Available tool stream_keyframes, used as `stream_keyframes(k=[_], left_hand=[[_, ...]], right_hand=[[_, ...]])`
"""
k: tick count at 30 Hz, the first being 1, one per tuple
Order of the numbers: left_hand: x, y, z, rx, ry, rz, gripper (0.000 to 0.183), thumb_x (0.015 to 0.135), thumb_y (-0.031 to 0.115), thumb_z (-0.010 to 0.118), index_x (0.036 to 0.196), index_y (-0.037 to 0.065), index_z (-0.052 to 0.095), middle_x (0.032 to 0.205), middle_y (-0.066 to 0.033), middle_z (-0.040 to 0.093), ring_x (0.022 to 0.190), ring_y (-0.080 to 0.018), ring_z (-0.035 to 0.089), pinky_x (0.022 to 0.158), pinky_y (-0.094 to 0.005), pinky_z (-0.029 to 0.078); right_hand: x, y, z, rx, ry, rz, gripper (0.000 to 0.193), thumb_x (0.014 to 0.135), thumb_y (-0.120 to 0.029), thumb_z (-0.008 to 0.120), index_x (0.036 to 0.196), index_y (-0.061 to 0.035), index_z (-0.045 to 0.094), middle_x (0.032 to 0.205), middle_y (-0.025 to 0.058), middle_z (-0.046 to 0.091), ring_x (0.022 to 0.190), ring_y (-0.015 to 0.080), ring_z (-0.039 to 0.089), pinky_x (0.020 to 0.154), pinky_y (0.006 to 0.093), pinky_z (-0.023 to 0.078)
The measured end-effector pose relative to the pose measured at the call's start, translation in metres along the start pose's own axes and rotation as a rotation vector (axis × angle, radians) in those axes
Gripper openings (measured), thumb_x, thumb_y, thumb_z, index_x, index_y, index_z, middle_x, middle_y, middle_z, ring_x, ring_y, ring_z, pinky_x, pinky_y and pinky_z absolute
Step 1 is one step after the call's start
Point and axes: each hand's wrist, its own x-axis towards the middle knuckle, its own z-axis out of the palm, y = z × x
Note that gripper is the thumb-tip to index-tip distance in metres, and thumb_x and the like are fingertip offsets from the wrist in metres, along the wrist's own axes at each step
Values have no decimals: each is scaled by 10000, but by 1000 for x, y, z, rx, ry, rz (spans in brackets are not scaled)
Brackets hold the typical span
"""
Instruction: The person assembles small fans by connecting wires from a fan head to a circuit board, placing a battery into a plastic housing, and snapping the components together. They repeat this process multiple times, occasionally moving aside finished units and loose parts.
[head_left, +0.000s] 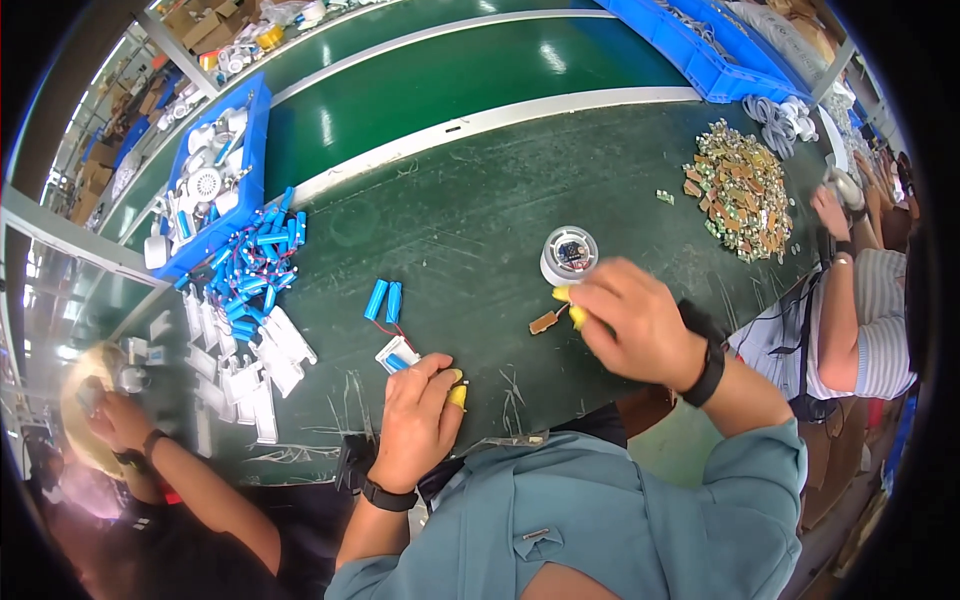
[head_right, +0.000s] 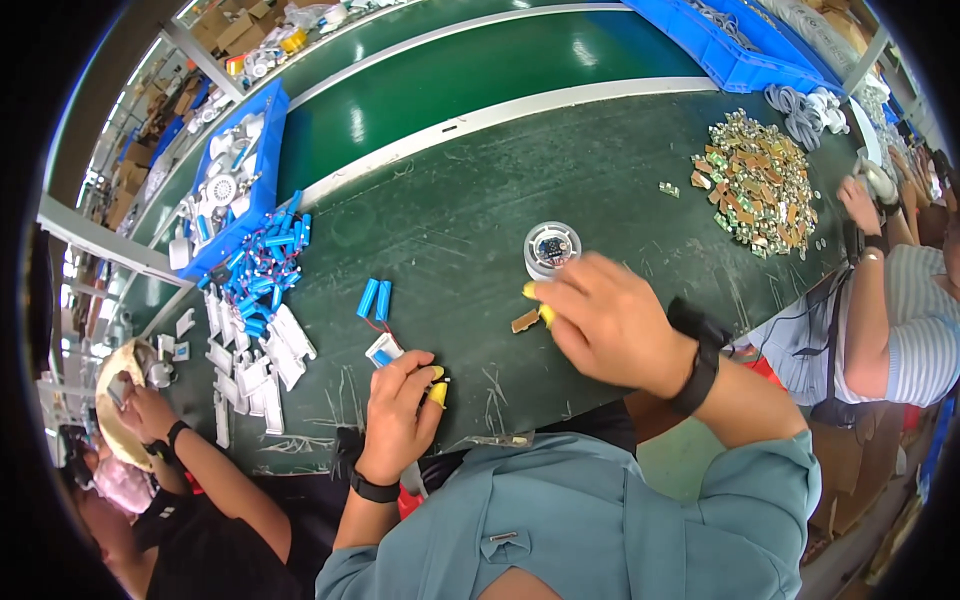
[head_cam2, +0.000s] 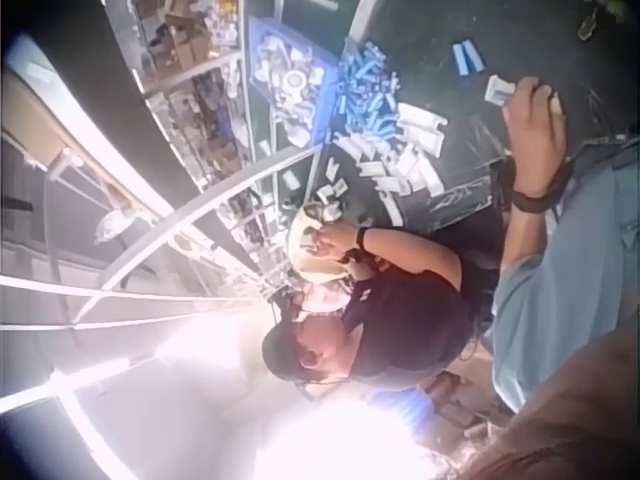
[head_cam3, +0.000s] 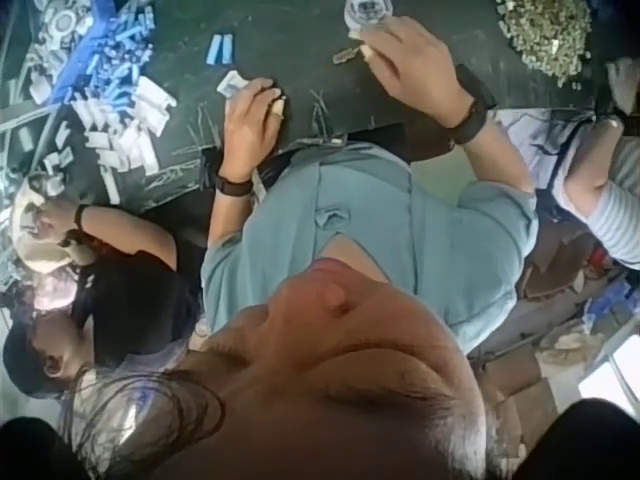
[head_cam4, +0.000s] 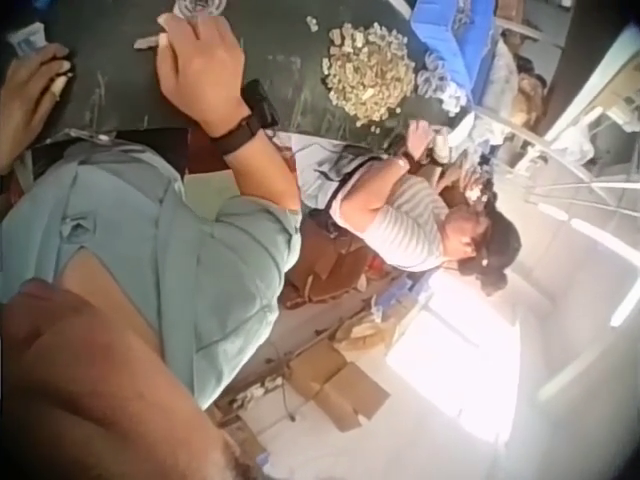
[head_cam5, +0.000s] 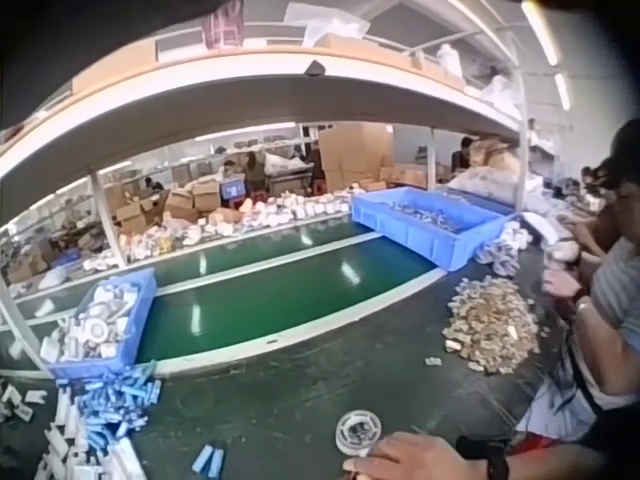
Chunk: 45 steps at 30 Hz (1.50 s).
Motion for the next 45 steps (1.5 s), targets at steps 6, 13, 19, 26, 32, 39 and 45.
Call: stream_keyframes(k=[6,13,19,26,32,39,45], left_hand=[[-1,3,-7,-125,16,-73,324,774,-88,615,1088,-13,640,1198,-142,623,1013,-342,608,910,-395,489],[9,-2,-33,110,-115,82,306,775,-1,651,1081,15,648,1147,-120,629,1033,-329,578,935,-424,430],[15,1,-17,133,-203,92,320,758,48,659,1076,24,631,1078,-106,630,1032,-319,561,936,-443,409],[14,-3,-7,73,-141,35,296,772,28,649,1064,22,602,1009,-122,625,983,-333,565,889,-441,413],[-18,4,-16,72,-208,-73,243,849,45,581,1087,-1,590,1009,-208,598,928,-407,570,851,-465,456],[-5,21,-65,-14,-489,-198,147,959,55,538,1082,-1,595,1009,-206,634,946,-393,583,852,-463,463],[-16,46,-27,0,-400,-188,215,981,165,539,1097,10,632,1066,-192,649,994,-383,594,897,-457,468]], right_hand=[[-28,-24,29,-124,-229,181,399,845,-95,674,1230,-49,581,873,91,601,642,265,635,534,374,503],[-36,-13,36,29,-190,255,245,869,-46,631,1109,-17,591,923,151,609,738,328,647,618,394,534],[-57,-8,27,1160,-77,804,253,999,-121,580,1218,7,590,1115,53,654,1008,137,649,847,300,555],[-76,-22,6,1520,280,1087,278,965,-33,582,1243,-18,579,1109,76,636,1016,188,656,859,329,571],[-103,-27,19,1791,433,1116,188,968,-94,626,1136,-11,610,1059,77,656,975,226,673,859,344,568],[-64,-34,12,1061,-150,715,228,1009,-137,499,1213,-40,529,909,93,638,800,173,679,698,311,559],[-80,-59,53,988,-145,549,135,958,-112,536,1045,-12,560,704,115,637,607,212,647,565,357,497]])
